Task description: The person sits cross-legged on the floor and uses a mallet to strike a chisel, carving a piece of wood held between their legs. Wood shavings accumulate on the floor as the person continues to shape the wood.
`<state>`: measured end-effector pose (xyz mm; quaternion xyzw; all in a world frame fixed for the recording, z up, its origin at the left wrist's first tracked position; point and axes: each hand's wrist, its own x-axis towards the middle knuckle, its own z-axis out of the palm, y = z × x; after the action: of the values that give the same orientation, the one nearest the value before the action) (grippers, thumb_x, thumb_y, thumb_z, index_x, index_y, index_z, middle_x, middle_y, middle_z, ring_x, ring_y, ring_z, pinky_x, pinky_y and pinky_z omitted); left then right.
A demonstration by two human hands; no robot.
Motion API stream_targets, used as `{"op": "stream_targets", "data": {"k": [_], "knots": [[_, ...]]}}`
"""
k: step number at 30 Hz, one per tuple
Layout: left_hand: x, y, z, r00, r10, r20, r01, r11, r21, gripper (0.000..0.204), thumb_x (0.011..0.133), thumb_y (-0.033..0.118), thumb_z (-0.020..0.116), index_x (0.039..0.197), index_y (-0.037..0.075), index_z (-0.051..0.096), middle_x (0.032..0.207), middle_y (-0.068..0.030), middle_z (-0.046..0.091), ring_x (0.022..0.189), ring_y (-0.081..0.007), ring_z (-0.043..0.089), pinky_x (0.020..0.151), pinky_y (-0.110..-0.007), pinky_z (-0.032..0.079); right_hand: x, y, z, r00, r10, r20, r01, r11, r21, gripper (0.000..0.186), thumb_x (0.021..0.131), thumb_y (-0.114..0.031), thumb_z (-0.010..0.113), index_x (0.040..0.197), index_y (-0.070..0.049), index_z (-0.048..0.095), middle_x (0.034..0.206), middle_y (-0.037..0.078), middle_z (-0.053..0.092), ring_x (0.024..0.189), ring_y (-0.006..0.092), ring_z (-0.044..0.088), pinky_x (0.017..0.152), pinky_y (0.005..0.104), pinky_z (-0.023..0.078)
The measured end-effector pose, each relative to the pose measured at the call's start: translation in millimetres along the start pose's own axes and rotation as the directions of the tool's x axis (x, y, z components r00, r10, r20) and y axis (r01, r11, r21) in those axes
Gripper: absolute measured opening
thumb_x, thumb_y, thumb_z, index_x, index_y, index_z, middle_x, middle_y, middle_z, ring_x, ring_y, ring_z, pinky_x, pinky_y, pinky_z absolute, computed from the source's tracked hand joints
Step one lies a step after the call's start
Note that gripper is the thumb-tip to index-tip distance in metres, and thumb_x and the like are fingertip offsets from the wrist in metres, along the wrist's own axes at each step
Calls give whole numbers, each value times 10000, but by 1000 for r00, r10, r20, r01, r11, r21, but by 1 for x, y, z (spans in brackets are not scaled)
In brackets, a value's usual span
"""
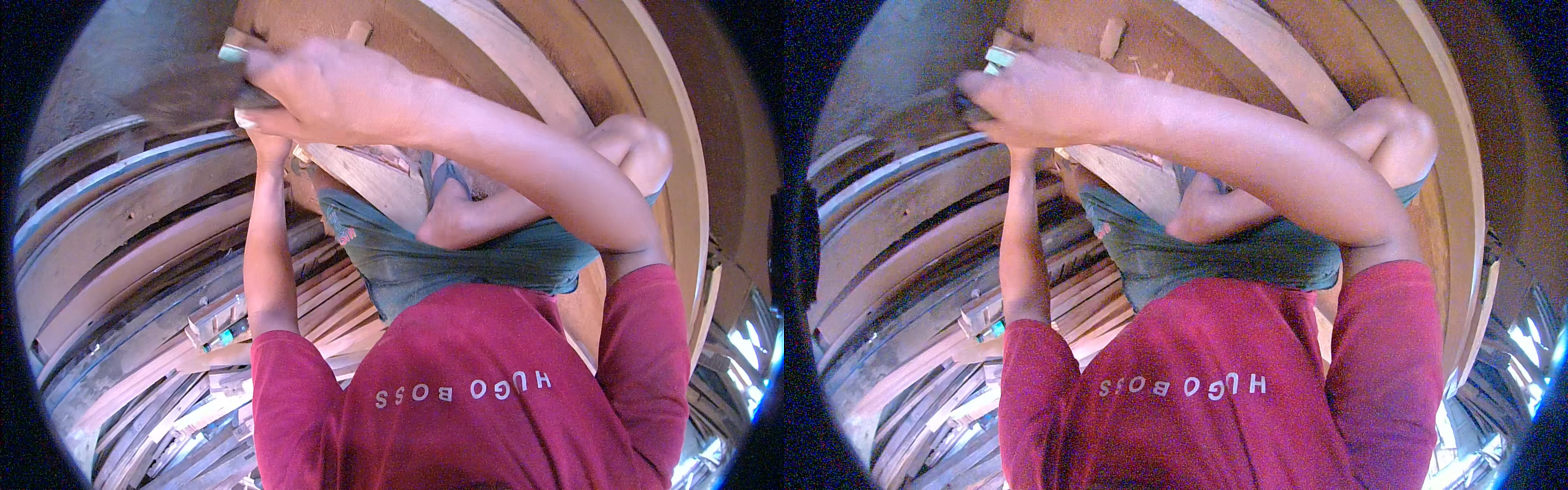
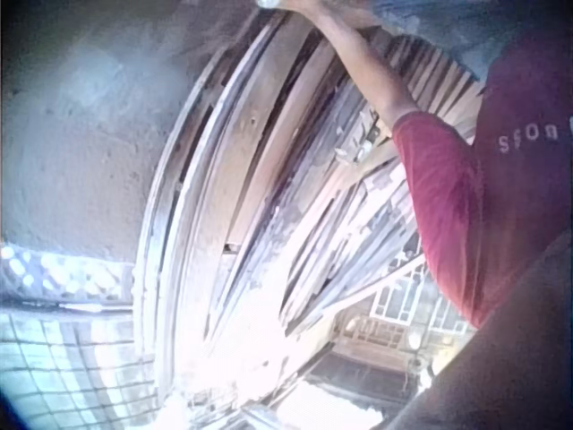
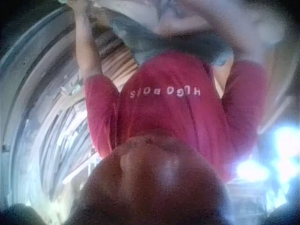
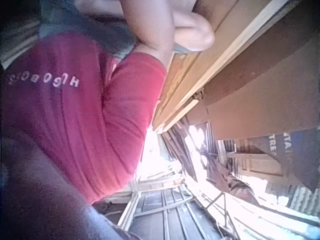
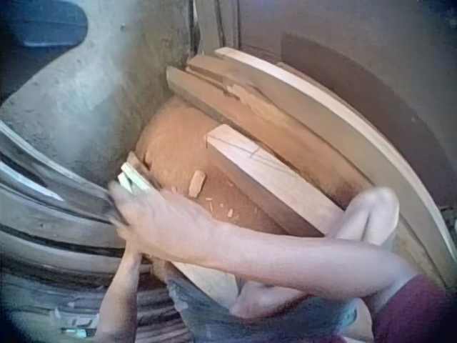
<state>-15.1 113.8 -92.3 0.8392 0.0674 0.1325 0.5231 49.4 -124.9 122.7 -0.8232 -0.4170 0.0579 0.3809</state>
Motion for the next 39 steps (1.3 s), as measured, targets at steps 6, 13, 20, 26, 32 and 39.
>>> {"op": "stream_targets", "data": {"k": [6, 13, 20, 26, 32, 39], "knots": [[0, 1, 15, 981, 195, 5, -195, 980, -35, 526, 798, 82, 705, 1244, -21, 446, 1189, -108, 568, 1065, -211, 548, 952, -366, 435, -3, 7, -6, 988, 44, 147, -30, 995, -94, 288, 862, -269, 600, 1090, -94, 599, 764, 220, 664, 753, 416, 662, 671, 519, 539], [23, 37, 13, 985, 19, -169, -42, 990, -137, 420, 804, 77, 697, 1155, -11, 483, 1113, -88, 588, 1013, -187, 567, 905, -349, 455, 14, -13, -39, 1000, 15, -7, -15, 994, 107, 255, 851, -265, 590, 995, -60, 636, 805, 231, 675, 780, 410, 670, 722, 515, 543], [20, 62, 20, 989, 25, -149, -28, 999, -19, 359, 799, 57, 689, 1102, -2, 505, 1043, -75, 600, 966, -160, 581, 861, -319, 473, 9, -29, -71, 975, 194, 103, -209, 964, 162, 296, 843, -210, 590, 1035, 15, 599, 920, 275, 645, 884, 437, 634, 779, 473, 511], [15, 45, 26, 993, 52, -106, -65, 991, -119, 313, 792, 23, 674, 1073, -3, 537, 1024, -71, 604, 940, -167, 585, 843, -320, 482, 4, 12, -17, 992, 83, 99, -77, 995, -67, 247, 843, -255, 614, 986, -54, 623, 809, 224, 676, 779, 406, 671, 706, 510, 546], [-3, 32, 19, 979, -198, -47, 182, 957, -227, 365, 759, 16, 700, 1096, -9, 560, 1024, -69, 611, 955, -169, 576, 876, -324, 469, 1, 20, -15, 991, 38, 131, -30, 998, -62, 309, 854, -261, 619, 1077, -55, 565, 795, 232, 669, 783, 418, 665, 689, 519, 540], [-8, 19, 18, 988, -129, -88, 114, 981, -158, 448, 782, 19, 683, 1197, -9, 518, 1151, -109, 594, 1043, -209, 567, 955, -367, 440, -12, 26, 10, 982, 38, 188, -20, 995, -98, 322, 866, -282, 608, 1071, -48, 524, 765, 247, 646, 753, 434, 644, 665, 520, 522]]}}
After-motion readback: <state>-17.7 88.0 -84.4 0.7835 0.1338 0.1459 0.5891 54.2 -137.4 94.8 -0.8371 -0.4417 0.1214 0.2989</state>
